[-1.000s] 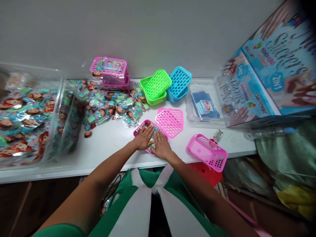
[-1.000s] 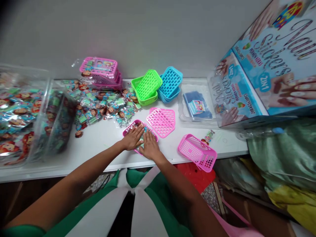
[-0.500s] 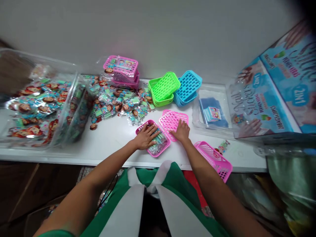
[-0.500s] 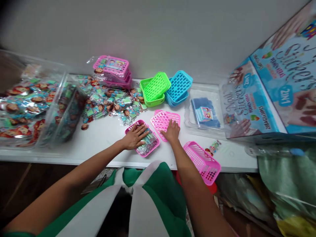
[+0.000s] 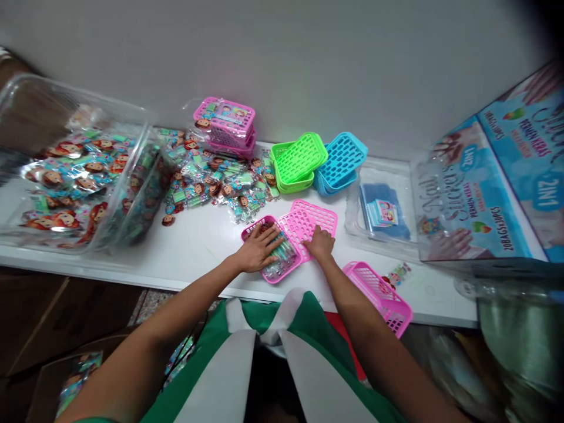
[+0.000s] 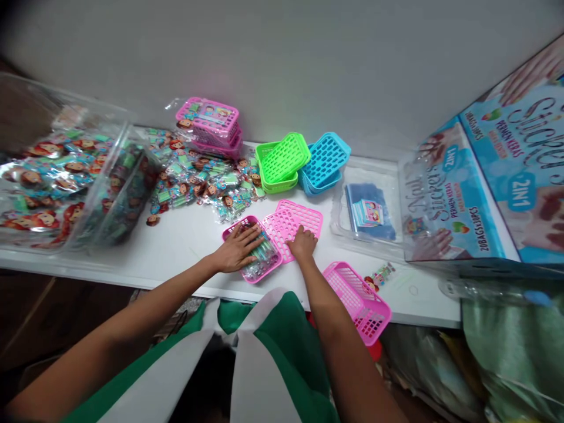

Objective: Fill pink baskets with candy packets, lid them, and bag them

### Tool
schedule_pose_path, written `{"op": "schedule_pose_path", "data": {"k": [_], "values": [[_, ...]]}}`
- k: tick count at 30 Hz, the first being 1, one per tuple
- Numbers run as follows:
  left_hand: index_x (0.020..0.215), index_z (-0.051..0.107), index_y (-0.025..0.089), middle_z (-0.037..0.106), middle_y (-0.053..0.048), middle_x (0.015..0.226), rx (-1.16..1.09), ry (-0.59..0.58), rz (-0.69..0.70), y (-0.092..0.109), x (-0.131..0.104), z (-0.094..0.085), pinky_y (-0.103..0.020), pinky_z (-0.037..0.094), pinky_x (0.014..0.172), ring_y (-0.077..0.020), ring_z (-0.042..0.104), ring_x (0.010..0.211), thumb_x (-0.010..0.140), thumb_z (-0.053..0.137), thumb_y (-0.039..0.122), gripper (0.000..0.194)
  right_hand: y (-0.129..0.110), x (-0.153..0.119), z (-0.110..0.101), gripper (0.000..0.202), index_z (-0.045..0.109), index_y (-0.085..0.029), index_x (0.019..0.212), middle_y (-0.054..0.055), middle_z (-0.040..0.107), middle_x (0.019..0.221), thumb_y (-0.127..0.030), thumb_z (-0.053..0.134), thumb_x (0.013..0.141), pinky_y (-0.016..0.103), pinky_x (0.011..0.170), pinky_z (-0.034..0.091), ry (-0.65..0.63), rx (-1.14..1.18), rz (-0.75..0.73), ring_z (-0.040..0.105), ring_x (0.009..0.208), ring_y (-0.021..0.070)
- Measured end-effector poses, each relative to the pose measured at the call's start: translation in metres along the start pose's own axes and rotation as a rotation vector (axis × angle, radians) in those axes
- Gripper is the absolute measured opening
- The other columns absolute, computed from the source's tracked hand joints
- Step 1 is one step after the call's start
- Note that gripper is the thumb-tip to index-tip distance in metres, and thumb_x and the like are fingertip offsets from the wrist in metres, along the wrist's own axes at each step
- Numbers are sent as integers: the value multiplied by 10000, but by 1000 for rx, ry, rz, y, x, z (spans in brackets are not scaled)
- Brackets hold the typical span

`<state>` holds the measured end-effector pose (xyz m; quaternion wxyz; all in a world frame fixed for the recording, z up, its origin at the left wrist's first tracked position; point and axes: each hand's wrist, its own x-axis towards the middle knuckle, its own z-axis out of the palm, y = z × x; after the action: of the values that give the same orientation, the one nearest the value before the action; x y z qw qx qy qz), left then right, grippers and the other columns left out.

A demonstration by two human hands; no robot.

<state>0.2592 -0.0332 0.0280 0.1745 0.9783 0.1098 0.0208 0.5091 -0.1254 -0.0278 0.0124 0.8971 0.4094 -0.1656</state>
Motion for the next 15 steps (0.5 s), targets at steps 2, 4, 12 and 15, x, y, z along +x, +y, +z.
{"op": "schedule_pose_path", "data": {"k": [2,4,12,15], "values": [[1474,245,200,245,-138,1527,-6,3,-11,3,-2,0,-550,-53,1118,-283,139,1430,922,314,522,643,3,3,-2,674,464,-103,1276,214,558,1158,-505,636,763,432,881,370,-30,40,13,526,1079,325],[1473,246,196,237,-147,1528,-13,4,-25,5,-4,2,-558,-46,1115,-285,151,1428,924,311,521,641,12,9,-10,478,576,-143,1130,140,618,1045,-483,590,794,353,782,412,-79,121,-8,588,932,257],[1407,387,212,417,-121,1448,-120,239,-187,14,-4,-3,-547,73,1133,-276,281,1381,920,367,472,553,6,-43,-78,341,636,-199,1085,62,680,923,-398,427,903,274,709,421,254,348,-371,610,814,192],[1354,438,212,513,-112,1356,-199,556,-447,18,-8,-9,-502,223,1115,-248,374,1320,933,360,435,483,2,-63,-89,443,564,-205,1234,75,670,965,-464,377,928,278,701,457,367,612,-321,619,797,181]]}}
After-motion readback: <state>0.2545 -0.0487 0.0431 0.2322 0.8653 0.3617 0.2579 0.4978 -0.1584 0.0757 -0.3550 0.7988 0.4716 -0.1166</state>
